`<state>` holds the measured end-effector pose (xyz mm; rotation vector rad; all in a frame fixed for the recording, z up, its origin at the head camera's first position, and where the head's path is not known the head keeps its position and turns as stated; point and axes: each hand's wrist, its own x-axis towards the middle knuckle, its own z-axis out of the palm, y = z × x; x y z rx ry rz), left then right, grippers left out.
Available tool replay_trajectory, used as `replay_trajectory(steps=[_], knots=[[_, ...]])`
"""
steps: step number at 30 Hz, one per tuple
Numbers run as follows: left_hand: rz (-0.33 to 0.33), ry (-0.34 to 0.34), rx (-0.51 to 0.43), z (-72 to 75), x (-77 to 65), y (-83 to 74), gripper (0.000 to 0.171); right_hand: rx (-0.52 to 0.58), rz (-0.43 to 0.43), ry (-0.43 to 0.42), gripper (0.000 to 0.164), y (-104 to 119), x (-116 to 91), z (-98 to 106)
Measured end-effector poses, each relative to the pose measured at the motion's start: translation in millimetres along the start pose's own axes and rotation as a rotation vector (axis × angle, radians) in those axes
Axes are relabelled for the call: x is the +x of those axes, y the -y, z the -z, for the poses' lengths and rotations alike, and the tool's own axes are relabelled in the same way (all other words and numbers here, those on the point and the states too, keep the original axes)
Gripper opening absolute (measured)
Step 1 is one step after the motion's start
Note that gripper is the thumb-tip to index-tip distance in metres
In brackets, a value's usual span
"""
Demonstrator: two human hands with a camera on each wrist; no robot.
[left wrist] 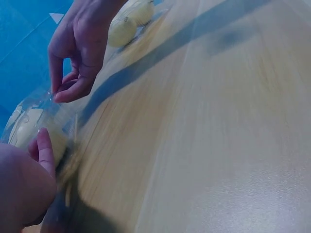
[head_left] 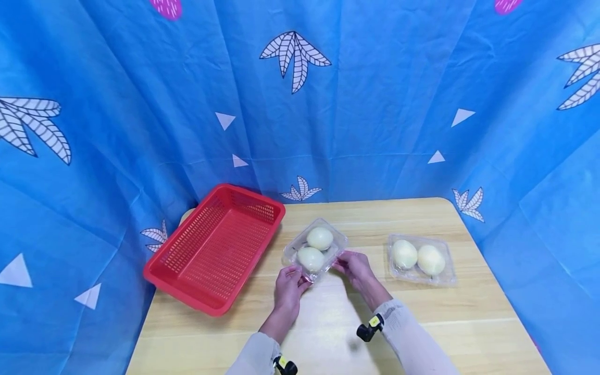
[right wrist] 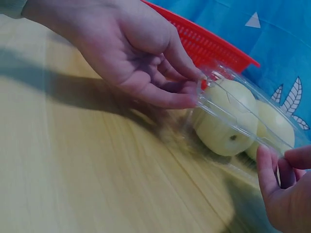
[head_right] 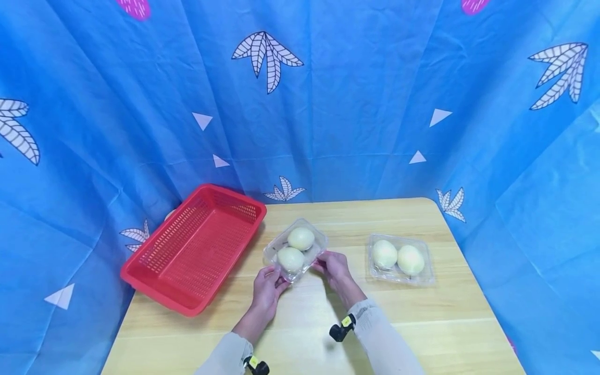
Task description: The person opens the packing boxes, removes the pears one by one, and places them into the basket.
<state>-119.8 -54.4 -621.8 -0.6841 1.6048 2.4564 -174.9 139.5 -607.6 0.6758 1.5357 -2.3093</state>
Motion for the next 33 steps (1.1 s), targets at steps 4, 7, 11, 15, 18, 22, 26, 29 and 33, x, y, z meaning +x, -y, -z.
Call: replay_trajectory(steps=[4,7,11,15,18,22,26,29,33], knots=[[-0.004,0.015,-0.016,0.3,-2.0,-0.7,0.031,0.033,0.009,-0.028,0.033,-2,-2,-4],[-0.002,0.021,-0.007,-0.3,-5.6,-0.2,0.031,0.049,0.001,-0.039,0.035,-2,-5,-6],[-0.002,0.038,0.012,-1.5,-11.1,1.1,0.03,0.056,0.0,-0.041,0.036,-4,-9,-7],[-0.008,0.066,0.016,-2.6,-15.8,3.3,0.03,0.063,0.004,-0.046,0.036,-7,-11,-8],[-0.01,0.074,0.008,-4.1,-17.8,5.2,0.032,0.069,0.007,-0.045,0.036,-9,-12,-9],[-0.023,0.06,-0.008,-7.6,-18.2,6.8,0.035,0.07,0.025,-0.03,0.036,-13,-11,-10],[-0.037,0.039,-0.009,-9.4,-17.6,7.5,0.032,0.017,0.064,-0.021,0.03,-19,-10,-8],[-0.039,0.03,-0.006,-8.7,-15.9,7.2,0.029,-0.076,0.106,-0.048,0.034,-20,-11,-4],[-0.04,0.038,-0.007,-6.9,-12.7,6.9,0.027,-0.186,0.174,-0.095,0.056,-19,-12,3]])
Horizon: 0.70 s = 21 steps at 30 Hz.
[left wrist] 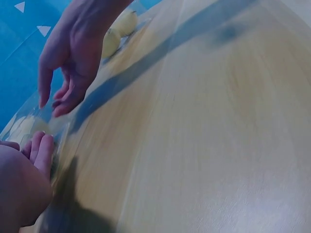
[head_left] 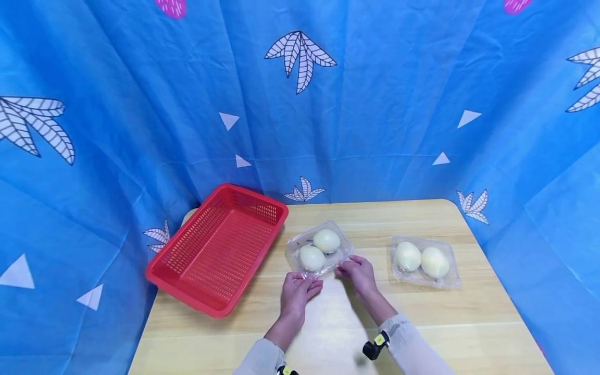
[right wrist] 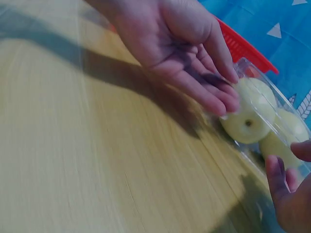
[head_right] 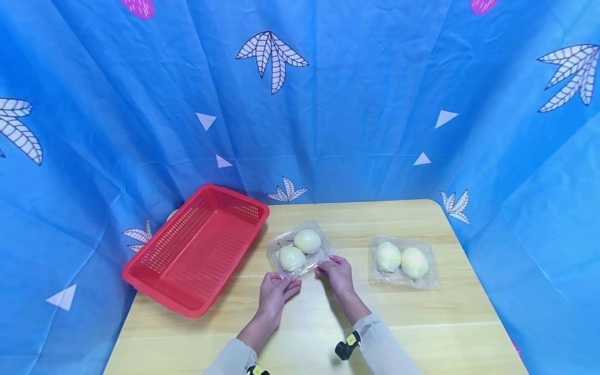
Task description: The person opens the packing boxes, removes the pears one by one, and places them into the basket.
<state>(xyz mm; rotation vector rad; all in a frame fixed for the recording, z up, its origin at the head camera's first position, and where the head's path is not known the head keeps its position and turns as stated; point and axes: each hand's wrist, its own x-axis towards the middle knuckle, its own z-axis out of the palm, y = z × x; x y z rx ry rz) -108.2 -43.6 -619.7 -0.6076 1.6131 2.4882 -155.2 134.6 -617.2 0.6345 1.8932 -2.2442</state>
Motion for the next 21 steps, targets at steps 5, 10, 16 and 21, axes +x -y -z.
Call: replay_trajectory(steps=[5,10,16,21], knots=[[0.005,0.021,0.001,2.6,2.3,0.6,0.03,-0.051,0.06,0.018,0.077,2.0,1.1,6.3],[0.012,0.039,0.027,5.2,4.2,-1.4,0.03,-0.099,0.081,0.029,0.08,3.2,3.4,7.7],[0.01,0.044,0.052,7.9,6.9,-3.9,0.03,-0.063,0.079,0.031,0.073,3.8,6.2,8.3],[0.012,0.002,0.05,6.8,4.6,-2.6,0.033,-0.049,0.048,0.03,0.07,4.2,6.6,7.1]])
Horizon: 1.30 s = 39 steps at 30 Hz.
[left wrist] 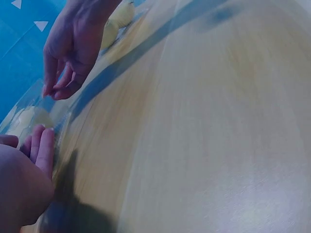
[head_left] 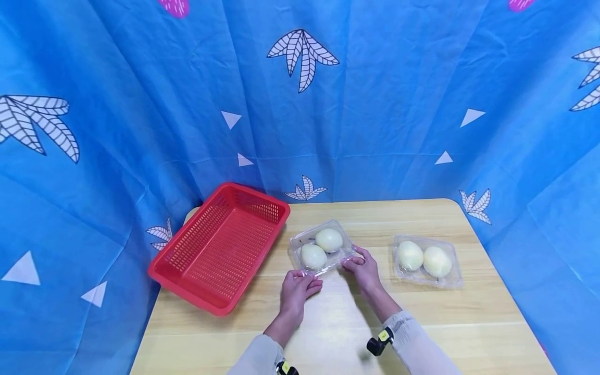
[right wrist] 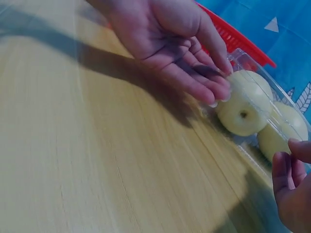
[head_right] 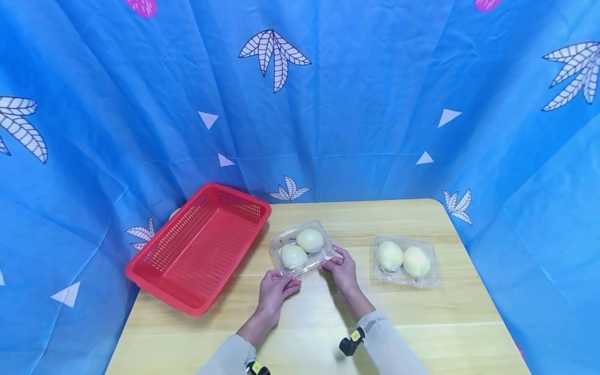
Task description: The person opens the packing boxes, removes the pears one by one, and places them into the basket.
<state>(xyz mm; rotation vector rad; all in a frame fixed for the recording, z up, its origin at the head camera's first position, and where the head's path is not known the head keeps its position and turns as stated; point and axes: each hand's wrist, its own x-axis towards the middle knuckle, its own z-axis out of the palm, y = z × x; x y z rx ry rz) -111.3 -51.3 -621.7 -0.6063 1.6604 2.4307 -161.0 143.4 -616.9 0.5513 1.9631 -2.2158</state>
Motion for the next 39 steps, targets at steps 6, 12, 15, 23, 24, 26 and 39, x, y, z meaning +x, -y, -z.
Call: replay_trajectory(steps=[6,12,15,23,24,26,39], knots=[[-0.002,-0.048,-0.038,-8.4,-3.0,2.6,0.038,0.029,-0.005,-0.006,0.068,0,-3,-1],[0.025,-0.094,-0.083,-17.8,-3.4,5.6,0.039,0.039,-0.013,-0.009,0.067,-4,-7,-6],[0.034,-0.114,-0.097,-22.6,-3.7,5.5,0.039,0.041,-0.016,-0.016,0.065,-6,-7,-7],[0.075,-0.105,-0.158,-34.1,-5.9,5.4,0.042,0.039,0.002,-0.024,0.066,-7,-11,-6],[0.077,-0.104,-0.164,-35.6,-6.1,5.6,0.042,0.042,0.005,-0.021,0.066,-7,-12,-6],[0.084,-0.099,-0.176,-39.4,-6.7,5.7,0.041,0.055,0.007,-0.009,0.067,-7,-12,-6],[0.174,-0.081,-0.233,-58.9,1.5,10.2,0.038,0.013,0.024,-0.016,0.06,-9,-11,-10]])
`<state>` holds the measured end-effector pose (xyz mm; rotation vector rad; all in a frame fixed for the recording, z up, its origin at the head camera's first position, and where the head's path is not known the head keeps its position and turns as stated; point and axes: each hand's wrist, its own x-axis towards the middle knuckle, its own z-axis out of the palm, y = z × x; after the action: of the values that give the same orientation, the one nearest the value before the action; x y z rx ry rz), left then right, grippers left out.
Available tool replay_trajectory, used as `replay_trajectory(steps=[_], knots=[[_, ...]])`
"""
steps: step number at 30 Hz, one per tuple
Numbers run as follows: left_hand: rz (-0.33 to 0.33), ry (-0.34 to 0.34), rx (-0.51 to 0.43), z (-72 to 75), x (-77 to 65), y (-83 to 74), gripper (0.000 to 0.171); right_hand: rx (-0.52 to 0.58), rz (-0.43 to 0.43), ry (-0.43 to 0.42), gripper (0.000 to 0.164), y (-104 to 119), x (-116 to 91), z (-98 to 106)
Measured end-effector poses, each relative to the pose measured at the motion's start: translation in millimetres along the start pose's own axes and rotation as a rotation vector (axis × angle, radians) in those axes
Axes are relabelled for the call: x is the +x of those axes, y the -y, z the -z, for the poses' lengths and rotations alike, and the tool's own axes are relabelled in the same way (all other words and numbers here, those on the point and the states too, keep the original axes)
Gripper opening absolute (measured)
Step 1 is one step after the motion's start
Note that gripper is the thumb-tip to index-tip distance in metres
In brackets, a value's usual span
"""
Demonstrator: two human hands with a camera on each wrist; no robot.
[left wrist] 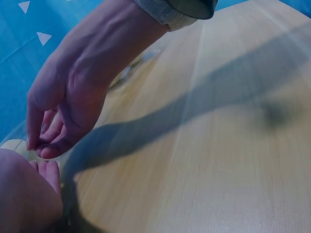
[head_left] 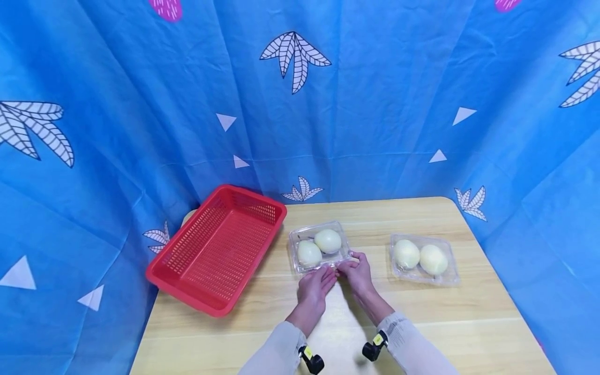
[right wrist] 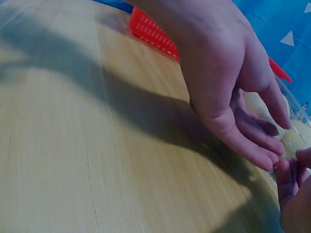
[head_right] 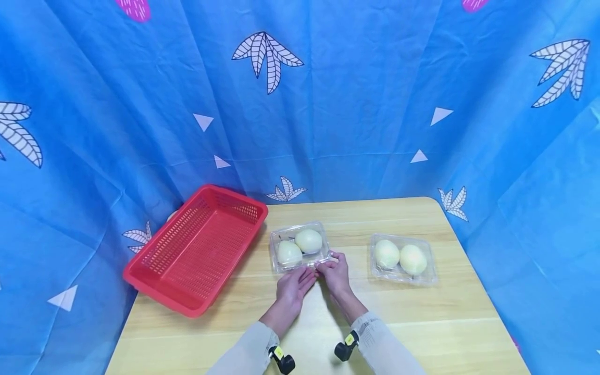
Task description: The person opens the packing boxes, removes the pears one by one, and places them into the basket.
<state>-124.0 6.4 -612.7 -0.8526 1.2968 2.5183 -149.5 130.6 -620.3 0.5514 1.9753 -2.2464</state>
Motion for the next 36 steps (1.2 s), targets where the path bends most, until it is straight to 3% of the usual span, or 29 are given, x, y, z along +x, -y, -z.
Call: replay_trajectory(steps=[9,19,36], knots=[[0.008,-0.016,0.034,-5.8,1.0,-0.5,0.039,-0.041,0.005,-0.001,0.063,3,-1,-1],[0.004,0.025,0.078,-7.9,2.5,-2.3,0.036,-0.108,0.033,0.032,0.063,7,0,3],[-0.026,-0.007,0.13,-8.2,7.1,-5.9,0.032,-0.345,0.109,0.051,0.072,11,7,19]])
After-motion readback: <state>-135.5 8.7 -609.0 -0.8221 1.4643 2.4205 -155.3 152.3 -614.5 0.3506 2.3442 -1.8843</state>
